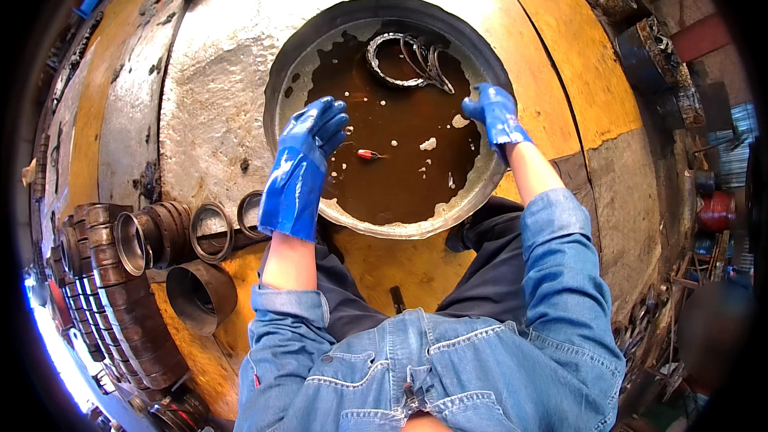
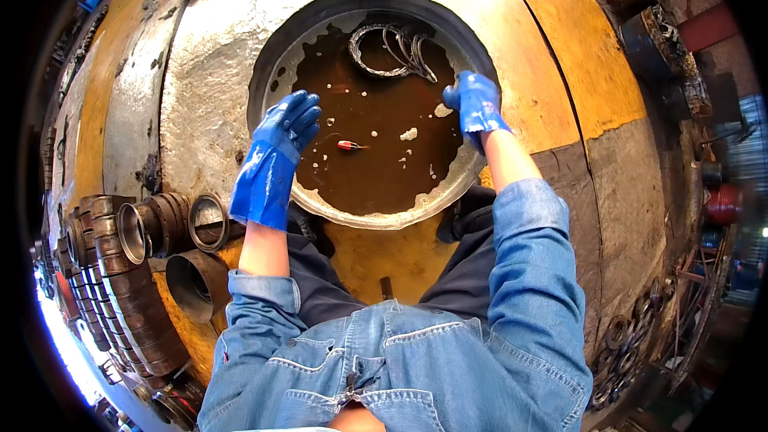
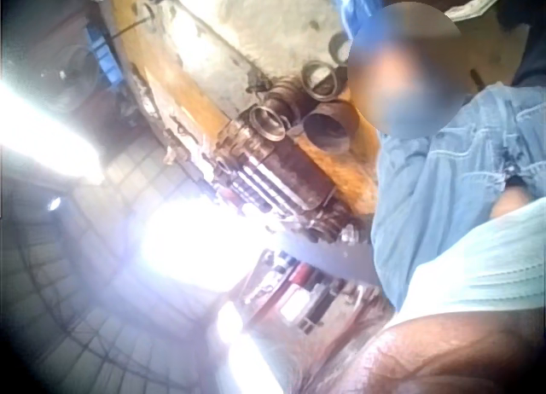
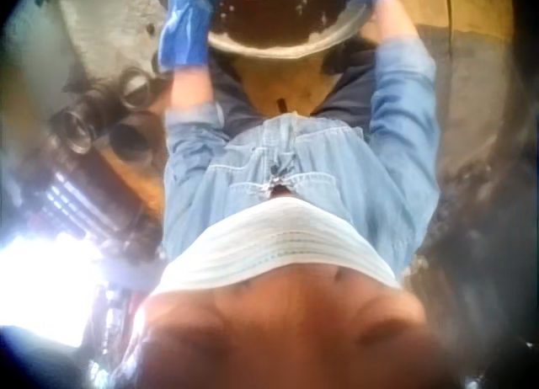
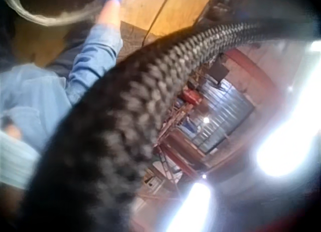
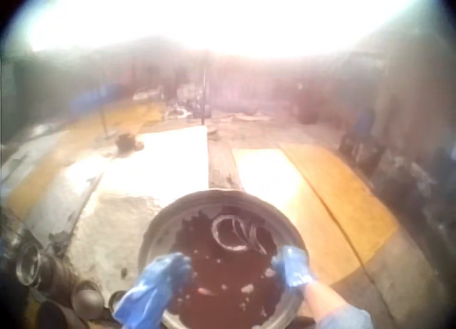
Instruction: The person cleans circular metal rings in a basin filled with dark liquid using a brush. They pick up the rings one at a time, scrub them with the brush, and then place them back into the liquid or onto a nearby surface.
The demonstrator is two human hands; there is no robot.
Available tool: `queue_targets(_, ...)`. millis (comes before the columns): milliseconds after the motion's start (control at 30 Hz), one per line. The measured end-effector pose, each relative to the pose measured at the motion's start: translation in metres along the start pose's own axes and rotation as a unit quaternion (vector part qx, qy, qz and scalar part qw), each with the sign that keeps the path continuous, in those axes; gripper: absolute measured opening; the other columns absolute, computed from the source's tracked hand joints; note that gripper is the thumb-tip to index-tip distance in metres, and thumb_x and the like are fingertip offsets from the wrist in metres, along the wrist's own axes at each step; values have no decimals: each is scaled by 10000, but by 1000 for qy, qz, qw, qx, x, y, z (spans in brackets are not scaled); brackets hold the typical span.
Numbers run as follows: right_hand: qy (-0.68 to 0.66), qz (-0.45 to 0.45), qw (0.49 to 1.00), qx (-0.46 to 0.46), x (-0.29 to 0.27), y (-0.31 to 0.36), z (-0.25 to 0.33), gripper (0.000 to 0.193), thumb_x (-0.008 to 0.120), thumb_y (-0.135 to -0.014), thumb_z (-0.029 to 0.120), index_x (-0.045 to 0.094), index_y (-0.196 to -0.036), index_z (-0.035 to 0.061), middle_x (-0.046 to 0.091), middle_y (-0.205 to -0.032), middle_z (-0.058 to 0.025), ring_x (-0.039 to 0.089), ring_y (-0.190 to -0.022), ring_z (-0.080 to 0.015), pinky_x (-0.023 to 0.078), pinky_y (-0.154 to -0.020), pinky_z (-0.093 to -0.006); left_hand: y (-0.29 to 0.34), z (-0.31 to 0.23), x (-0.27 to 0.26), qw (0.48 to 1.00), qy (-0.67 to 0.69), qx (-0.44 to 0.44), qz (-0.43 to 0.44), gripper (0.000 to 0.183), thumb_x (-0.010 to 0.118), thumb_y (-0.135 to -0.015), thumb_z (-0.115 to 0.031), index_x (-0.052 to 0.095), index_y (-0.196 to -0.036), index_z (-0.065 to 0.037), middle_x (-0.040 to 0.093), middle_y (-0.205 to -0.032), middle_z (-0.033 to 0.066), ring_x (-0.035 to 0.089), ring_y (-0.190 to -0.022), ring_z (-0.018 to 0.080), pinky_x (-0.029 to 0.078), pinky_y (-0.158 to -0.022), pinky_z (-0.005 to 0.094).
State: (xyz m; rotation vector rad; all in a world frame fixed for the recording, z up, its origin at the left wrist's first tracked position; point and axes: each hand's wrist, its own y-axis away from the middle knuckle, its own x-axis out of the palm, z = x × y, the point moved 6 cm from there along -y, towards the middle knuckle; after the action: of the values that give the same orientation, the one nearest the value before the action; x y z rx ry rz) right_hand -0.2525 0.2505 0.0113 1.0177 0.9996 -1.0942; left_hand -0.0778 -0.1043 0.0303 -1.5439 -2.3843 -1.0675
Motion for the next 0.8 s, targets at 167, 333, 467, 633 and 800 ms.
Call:
queue_targets(167,24,66,996,-52,21,-50,-8,720,764,-809,456,655,-1379,29,690,-1326,-241,652,-1257,-392,506,-1095,-450,1,-3,7,999,-18,-6,29,370,531,-1100,-314,619,-1389,-100,693,-1382,123,701,-1196,250,574,-990,413)
queue_targets(333,26,78,993,-89,47,-62,38,698,778,-804,466,660,-1334,27,704,-1255,-270,658,-1208,-426,529,-1032,-476,3,0,0,999,-30,-15,15,380,530,-1093,-315,612,-1389,-92,697,-1373,124,704,-1192,250,571,-993,416)
queue_targets(467,51,-5,998,-36,45,-71,54,448,798,-820,394,761,-1098,45,752,-1122,-225,718,-1067,-417,580,-937,-481,4,2,8,999,-44,-28,11,377,558,-1079,-296,607,-1388,-85,700,-1364,122,711,-1177,245,576,-980,404)
queue_targets(633,92,-12,996,0,42,-73,77,251,837,-765,217,795,-965,72,764,-1064,-203,740,-1021,-380,592,-884,-472,3,7,11,998,-43,-43,17,380,592,-1073,-301,604,-1386,-86,699,-1362,119,710,-1165,238,572,-985,399)
queue_targets(800,-84,-56,995,18,64,-76,50,210,815,-758,140,750,-941,59,726,-913,-213,705,-905,-422,556,-814,-502,4,11,20,997,-44,-59,24,387,605,-1075,-322,610,-1384,-88,699,-1359,113,701,-1171,227,568,-991,400)
